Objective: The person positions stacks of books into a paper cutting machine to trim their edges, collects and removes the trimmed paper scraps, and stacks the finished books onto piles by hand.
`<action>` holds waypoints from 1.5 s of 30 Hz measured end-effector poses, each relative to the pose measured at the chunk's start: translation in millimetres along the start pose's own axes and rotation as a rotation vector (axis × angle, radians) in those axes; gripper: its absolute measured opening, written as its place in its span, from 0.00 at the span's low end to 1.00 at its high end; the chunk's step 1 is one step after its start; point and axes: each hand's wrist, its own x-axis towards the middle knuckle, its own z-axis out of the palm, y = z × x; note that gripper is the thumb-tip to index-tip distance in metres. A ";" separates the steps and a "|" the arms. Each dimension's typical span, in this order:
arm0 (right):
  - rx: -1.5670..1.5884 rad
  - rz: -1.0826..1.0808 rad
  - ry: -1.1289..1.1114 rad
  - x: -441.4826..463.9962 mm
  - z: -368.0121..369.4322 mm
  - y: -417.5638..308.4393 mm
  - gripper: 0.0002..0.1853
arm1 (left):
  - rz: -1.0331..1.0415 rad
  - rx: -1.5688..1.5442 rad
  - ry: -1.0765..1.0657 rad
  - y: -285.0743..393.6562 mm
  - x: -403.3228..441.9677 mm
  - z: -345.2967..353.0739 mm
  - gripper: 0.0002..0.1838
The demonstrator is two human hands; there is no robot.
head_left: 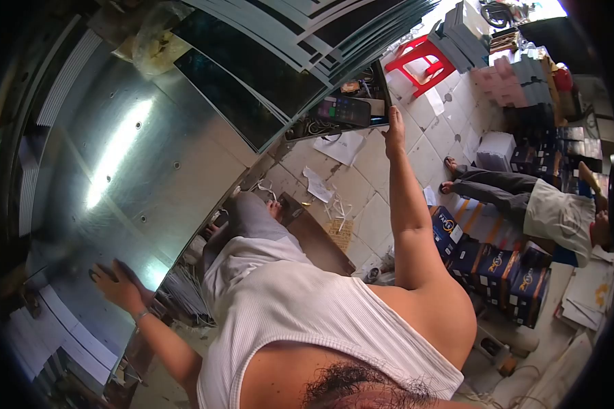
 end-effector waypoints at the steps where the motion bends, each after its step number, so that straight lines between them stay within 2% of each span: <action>1: 0.019 0.004 0.016 0.9 -0.9 1.9 0.50 | -0.002 0.007 -0.002 -1.0 -0.8 2.3 0.41; 3: 0.018 -0.031 0.068 9.6 -8.1 -17.6 0.50 | -0.017 -0.018 -0.007 11.0 -10.7 21.5 0.41; 5: 0.049 0.003 0.090 -10.9 20.6 -10.9 0.50 | -0.012 0.053 0.018 9.5 0.9 -10.1 0.40; 10: 0.121 -0.080 0.023 -34.9 35.3 11.9 0.43 | 0.088 0.009 0.114 -4.9 -6.2 8.7 0.36; 11: 0.139 -0.083 -0.027 -31.9 37.0 22.0 0.42 | 0.074 -0.095 0.058 -0.4 -7.3 1.9 0.35; 12: 0.155 -0.082 -0.057 -40.7 47.5 17.5 0.42 | 0.034 -0.125 0.121 8.8 -10.5 -0.3 0.36; 14: 0.153 -0.038 -0.073 -50.3 62.5 26.1 0.42 | 0.032 -0.054 0.095 8.2 -13.8 -4.8 0.40; 15: 0.172 -0.054 -0.120 -56.3 67.7 27.3 0.43 | -0.066 -0.080 0.023 18.8 -12.9 -15.3 0.41; 18: 0.088 -0.018 -0.242 -99.2 86.2 -2.8 0.42 | -0.145 -0.078 -0.029 29.6 -13.1 -29.0 0.43; 21: -0.162 -0.061 -0.465 -95.9 71.5 18.6 0.36 | -0.158 -0.078 -0.038 31.8 -10.0 -33.9 0.45; 23: -0.407 0.032 -0.789 -108.6 75.7 20.8 0.31 | -0.158 -0.089 -0.040 31.8 -10.0 -33.9 0.46; 25: -1.037 -0.219 -1.088 -166.4 109.0 -26.4 0.24 | -0.157 -0.112 -0.035 31.6 -12.9 -34.5 0.46; 27: -0.823 -0.117 -1.514 -206.9 139.6 -53.4 0.25 | -0.186 -0.155 -0.049 32.1 -13.9 -40.9 0.47; 28: -0.736 0.071 -1.641 -233.1 159.5 -74.6 0.27 | -0.190 -0.170 -0.054 31.8 -14.6 -42.5 0.47; 29: -0.629 0.260 -1.745 -257.3 183.2 -99.1 0.30 | -0.178 -0.190 -0.059 32.3 -13.1 -44.4 0.48; 31: -0.569 0.368 -1.812 -298.2 221.6 -143.4 0.27 | -0.151 -0.211 -0.107 30.2 -11.9 -55.7 0.49; 32: -0.528 0.406 -1.835 -309.6 242.6 -159.8 0.26 | -0.146 -0.246 -0.103 26.4 -12.4 -51.0 0.50; 34: -0.105 -0.022 -1.767 -324.7 279.6 -172.4 0.32 | -0.118 -0.411 -0.071 15.7 -14.7 -40.5 0.51; 36: 0.104 -0.020 -1.540 -326.6 327.4 -164.4 0.35 | -0.090 -0.608 -0.071 5.6 -17.7 -42.4 0.49; 38: -0.080 -0.094 -1.329 -310.5 378.0 -164.8 0.38 | -0.141 -0.884 -0.123 -0.6 -12.1 -57.6 0.48; 40: 0.108 -0.045 -1.242 -311.9 421.7 -183.3 0.41 | -0.283 -1.220 -0.169 -11.0 -4.5 -78.3 0.47; 41: 0.199 -0.016 -1.219 -310.1 450.8 -193.3 0.43 | -0.269 -1.307 -0.159 -22.2 6.0 -70.9 0.46; 43: 0.281 -0.110 -1.176 -285.9 524.4 -191.1 0.45 | -0.225 -1.462 -0.147 -50.8 33.9 -43.7 0.43; 45: 0.380 -0.181 -1.123 -265.8 593.9 -193.4 0.47 | -0.421 -1.622 -0.286 -72.1 74.6 -40.3 0.40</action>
